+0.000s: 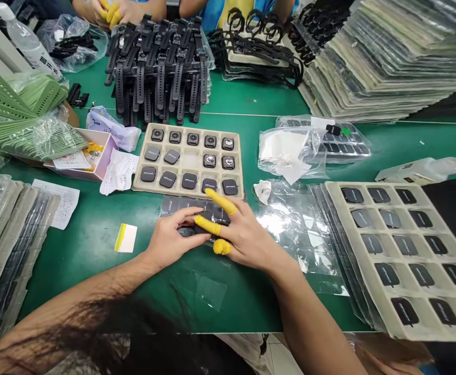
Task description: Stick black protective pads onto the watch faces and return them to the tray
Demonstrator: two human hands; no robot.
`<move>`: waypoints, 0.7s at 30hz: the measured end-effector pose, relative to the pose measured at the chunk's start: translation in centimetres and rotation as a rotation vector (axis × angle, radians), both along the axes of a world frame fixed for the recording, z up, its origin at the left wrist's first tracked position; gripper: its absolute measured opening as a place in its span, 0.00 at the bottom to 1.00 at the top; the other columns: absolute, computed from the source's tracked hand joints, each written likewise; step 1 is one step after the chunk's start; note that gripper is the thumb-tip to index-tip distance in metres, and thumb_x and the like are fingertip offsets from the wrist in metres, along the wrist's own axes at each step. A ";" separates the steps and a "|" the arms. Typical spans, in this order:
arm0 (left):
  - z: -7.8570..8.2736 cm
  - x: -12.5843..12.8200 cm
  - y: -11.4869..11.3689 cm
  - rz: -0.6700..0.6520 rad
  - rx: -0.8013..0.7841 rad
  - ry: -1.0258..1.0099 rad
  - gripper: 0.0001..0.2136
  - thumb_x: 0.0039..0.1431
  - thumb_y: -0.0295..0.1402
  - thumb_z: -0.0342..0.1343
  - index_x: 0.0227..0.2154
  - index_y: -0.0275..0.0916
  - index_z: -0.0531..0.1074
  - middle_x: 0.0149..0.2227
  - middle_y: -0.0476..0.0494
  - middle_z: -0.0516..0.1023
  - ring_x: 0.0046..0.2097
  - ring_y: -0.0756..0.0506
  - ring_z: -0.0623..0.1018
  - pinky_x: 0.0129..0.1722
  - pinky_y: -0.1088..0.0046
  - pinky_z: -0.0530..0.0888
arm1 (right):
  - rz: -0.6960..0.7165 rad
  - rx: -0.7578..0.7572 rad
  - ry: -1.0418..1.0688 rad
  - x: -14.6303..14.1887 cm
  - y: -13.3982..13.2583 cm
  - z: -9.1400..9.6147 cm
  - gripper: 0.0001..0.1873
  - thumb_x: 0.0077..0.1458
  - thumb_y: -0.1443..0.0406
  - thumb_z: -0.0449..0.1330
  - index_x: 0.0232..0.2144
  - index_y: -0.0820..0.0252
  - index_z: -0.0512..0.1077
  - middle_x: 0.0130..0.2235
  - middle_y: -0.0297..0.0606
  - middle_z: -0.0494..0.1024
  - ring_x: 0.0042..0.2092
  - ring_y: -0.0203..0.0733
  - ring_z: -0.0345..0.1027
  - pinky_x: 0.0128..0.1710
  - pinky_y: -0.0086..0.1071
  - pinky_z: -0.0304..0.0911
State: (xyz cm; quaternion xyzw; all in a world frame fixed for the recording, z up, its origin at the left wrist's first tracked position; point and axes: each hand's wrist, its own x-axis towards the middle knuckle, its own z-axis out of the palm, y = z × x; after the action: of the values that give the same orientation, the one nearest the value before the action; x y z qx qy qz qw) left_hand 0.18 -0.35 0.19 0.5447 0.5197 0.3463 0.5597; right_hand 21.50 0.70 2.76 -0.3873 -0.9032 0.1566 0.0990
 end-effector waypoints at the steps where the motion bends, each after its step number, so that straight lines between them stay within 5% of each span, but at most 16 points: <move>1: 0.0 0.0 0.0 0.011 -0.014 -0.019 0.26 0.48 0.32 0.69 0.52 0.37 0.75 0.40 0.43 0.85 0.43 0.45 0.83 0.50 0.67 0.80 | -0.062 0.031 -0.011 0.2 0.0 0.0 0.24 0.68 0.54 0.50 0.63 0.48 0.66 0.72 0.46 0.44 0.67 0.63 0.47 0.62 0.62 0.55; 4: 0.2 0.1 0.1 0.020 -0.039 -0.037 0.26 0.48 0.32 0.69 0.52 0.37 0.75 0.40 0.43 0.85 0.43 0.44 0.84 0.51 0.66 0.80 | -0.139 0.101 0.009 0.5 -0.1 0.0 0.26 0.68 0.55 0.50 0.65 0.49 0.63 0.72 0.46 0.45 0.67 0.66 0.46 0.62 0.64 0.53; 8: 0.2 0.1 0.2 0.016 -0.037 -0.032 0.25 0.47 0.30 0.69 0.51 0.36 0.76 0.40 0.43 0.85 0.43 0.45 0.84 0.51 0.67 0.80 | -0.009 0.062 0.000 0.1 -0.3 -0.4 0.23 0.67 0.54 0.52 0.63 0.40 0.64 0.72 0.41 0.45 0.68 0.62 0.48 0.61 0.62 0.56; 14: 0.1 0.1 0.1 0.007 0.012 -0.008 0.24 0.49 0.30 0.69 0.52 0.37 0.76 0.39 0.44 0.85 0.42 0.45 0.83 0.51 0.66 0.81 | -0.410 0.165 0.135 0.3 0.1 -1.1 0.19 0.66 0.60 0.54 0.57 0.54 0.70 0.60 0.51 0.68 0.60 0.61 0.61 0.55 0.61 0.61; 17: 0.0 0.0 0.1 -0.044 0.142 0.044 0.22 0.50 0.30 0.69 0.50 0.39 0.77 0.42 0.46 0.85 0.41 0.47 0.83 0.49 0.68 0.81 | -0.415 -0.052 0.385 -0.4 -0.2 -0.9 0.21 0.66 0.59 0.57 0.60 0.51 0.65 0.46 0.43 0.77 0.48 0.50 0.72 0.48 0.50 0.70; 21: 0.0 -0.1 0.0 -0.067 0.271 0.110 0.22 0.51 0.29 0.69 0.51 0.41 0.77 0.40 0.47 0.84 0.38 0.49 0.82 0.46 0.72 0.81 | -0.462 -0.371 0.531 -1.3 -1.1 -0.9 0.20 0.62 0.55 0.60 0.55 0.48 0.69 0.37 0.38 0.79 0.39 0.48 0.74 0.39 0.45 0.74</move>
State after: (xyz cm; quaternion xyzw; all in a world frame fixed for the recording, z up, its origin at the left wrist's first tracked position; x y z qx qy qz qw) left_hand 0.04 -0.34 0.17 0.6505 0.4797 0.3640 0.4629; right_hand 20.21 -0.43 1.83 -0.5376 -0.6917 0.3853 0.2900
